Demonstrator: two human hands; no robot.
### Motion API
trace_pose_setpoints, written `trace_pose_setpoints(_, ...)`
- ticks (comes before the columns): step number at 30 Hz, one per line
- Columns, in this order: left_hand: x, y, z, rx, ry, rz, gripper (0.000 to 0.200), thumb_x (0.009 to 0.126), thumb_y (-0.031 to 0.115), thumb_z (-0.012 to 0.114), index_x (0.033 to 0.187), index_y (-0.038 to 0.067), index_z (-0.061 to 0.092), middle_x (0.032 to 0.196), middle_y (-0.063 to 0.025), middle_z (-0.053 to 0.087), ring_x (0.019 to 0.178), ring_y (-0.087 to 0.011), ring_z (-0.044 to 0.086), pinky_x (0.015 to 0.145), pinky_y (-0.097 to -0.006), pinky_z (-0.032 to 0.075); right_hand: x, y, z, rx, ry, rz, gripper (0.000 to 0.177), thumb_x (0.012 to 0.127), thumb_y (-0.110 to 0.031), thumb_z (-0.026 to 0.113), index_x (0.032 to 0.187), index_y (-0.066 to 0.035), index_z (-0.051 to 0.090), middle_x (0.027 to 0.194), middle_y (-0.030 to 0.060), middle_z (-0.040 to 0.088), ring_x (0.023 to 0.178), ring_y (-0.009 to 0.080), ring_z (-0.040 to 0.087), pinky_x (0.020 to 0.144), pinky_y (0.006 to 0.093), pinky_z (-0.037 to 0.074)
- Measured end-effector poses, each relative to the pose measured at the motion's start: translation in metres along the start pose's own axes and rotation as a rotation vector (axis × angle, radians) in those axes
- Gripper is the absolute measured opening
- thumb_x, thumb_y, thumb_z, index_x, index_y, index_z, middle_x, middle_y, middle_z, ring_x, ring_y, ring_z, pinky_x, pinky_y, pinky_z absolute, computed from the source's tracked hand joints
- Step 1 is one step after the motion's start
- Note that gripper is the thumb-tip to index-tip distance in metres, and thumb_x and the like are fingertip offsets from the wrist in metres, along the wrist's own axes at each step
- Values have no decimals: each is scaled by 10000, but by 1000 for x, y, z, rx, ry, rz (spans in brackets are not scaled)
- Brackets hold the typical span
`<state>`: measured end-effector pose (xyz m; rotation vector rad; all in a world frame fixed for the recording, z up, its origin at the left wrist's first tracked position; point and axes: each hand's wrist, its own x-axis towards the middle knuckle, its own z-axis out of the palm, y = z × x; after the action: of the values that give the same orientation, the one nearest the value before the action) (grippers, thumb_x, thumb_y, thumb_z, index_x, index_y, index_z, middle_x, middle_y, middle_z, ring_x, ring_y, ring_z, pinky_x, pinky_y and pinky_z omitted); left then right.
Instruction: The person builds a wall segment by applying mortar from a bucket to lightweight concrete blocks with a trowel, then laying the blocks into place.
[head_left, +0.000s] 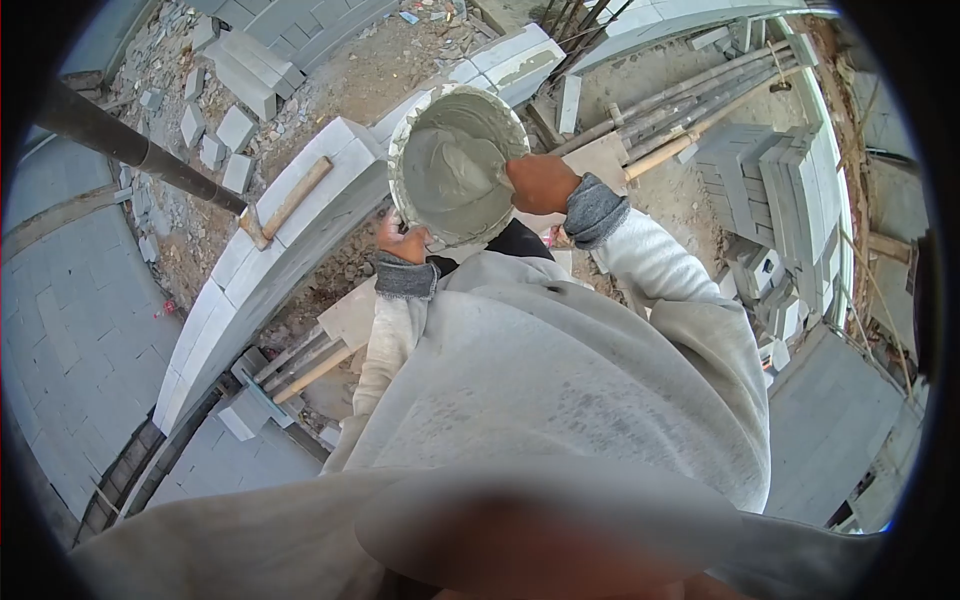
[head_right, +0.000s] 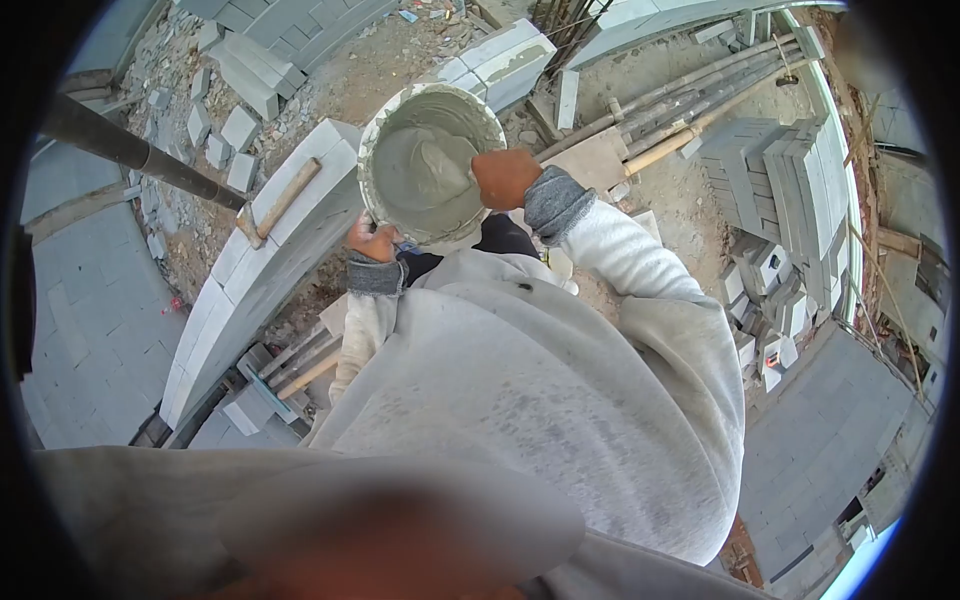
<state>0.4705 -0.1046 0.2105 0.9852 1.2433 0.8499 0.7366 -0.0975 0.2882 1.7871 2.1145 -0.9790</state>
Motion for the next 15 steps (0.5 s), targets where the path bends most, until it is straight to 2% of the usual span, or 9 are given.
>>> trace_pose_setpoints(1, -2, 4, 12, 47, -12, -8, 411, 677, -14, 520, 1080, -32, 599, 914, -68, 654, 729, -122, 598, 642, -260, 496, -2, 20, 3, 78, -31, 33, 305, 724, -194, 666, 903, 51, 637, 865, 248, 660, 882, 347, 661, 707, 459, 527)
trace_pose_setpoints(4, 1, -32, 23, 147, -12, 127, 415, 654, 8, 535, 1059, -35, 611, 893, -68, 654, 731, -130, 597, 645, -275, 495, -1, 74, 34, 378, -15, 45, 392, 711, -231, 707, 955, 62, 617, 869, 265, 653, 863, 376, 655, 756, 442, 508)
trace_pose_setpoints(5, 0, -33, 29, 102, -2, 118, 417, 623, 19, 546, 1029, -37, 622, 861, -72, 655, 715, -139, 592, 635, -285, 489, -2, 84, 40, 466, -54, 69, 453, 706, -253, 724, 1036, 33, 604, 881, 258, 653, 851, 357, 656, 774, 415, 497)
trace_pose_setpoints(8, -6, -35, 30, 60, 1, 43, 423, 606, 3, 542, 1019, -44, 621, 842, -74, 656, 691, -141, 587, 615, -284, 484, -22, 86, 49, 722, 5, -86, 443, 711, -226, 699, 1082, -3, 607, 902, 247, 658, 837, 353, 654, 768, 415, 498)
trace_pose_setpoints(9, -8, -33, 32, 117, 63, 156, 409, 610, 1, 534, 1008, -46, 617, 811, -65, 653, 668, -134, 582, 600, -276, 480, -26, 83, 50, 663, 0, -67, 445, 716, -191, 666, 1124, -27, 601, 920, 234, 665, 832, 350, 653, 771, 407, 501)
trace_pose_setpoints(12, -6, -61, 17, 50, 31, 4, 397, 621, -1, 525, 1005, -47, 617, 801, -54, 648, 658, -130, 584, 594, -268, 481, -17, 68, 79, 333, 25, 10, 458, 717, -167, 641, 1144, -11, 585, 884, 219, 667, 819, 359, 652, 780, 411, 501)
trace_pose_setpoints(13, -10, -58, 19, -62, 72, 19, 392, 638, -11, 513, 1015, -39, 613, 782, -53, 647, 632, -127, 583, 577, -262, 481, -8, 60, 87, 635, -34, 8, 413, 735, -118, 599, 1135, -16, 585, 749, 137, 638, 658, 277, 633, 633, 377, 507)
trace_pose_setpoints(15, -9, -79, 7, -84, 90, -48, 391, 644, -26, 502, 1019, -32, 610, 776, -56, 647, 608, -126, 579, 559, -260, 479, -1, 54, 88, 915, -208, 85, 391, 752, -86, 555, 1133, 3, 566, 698, 78, 594, 550, 167, 549, 541, 295, 458)
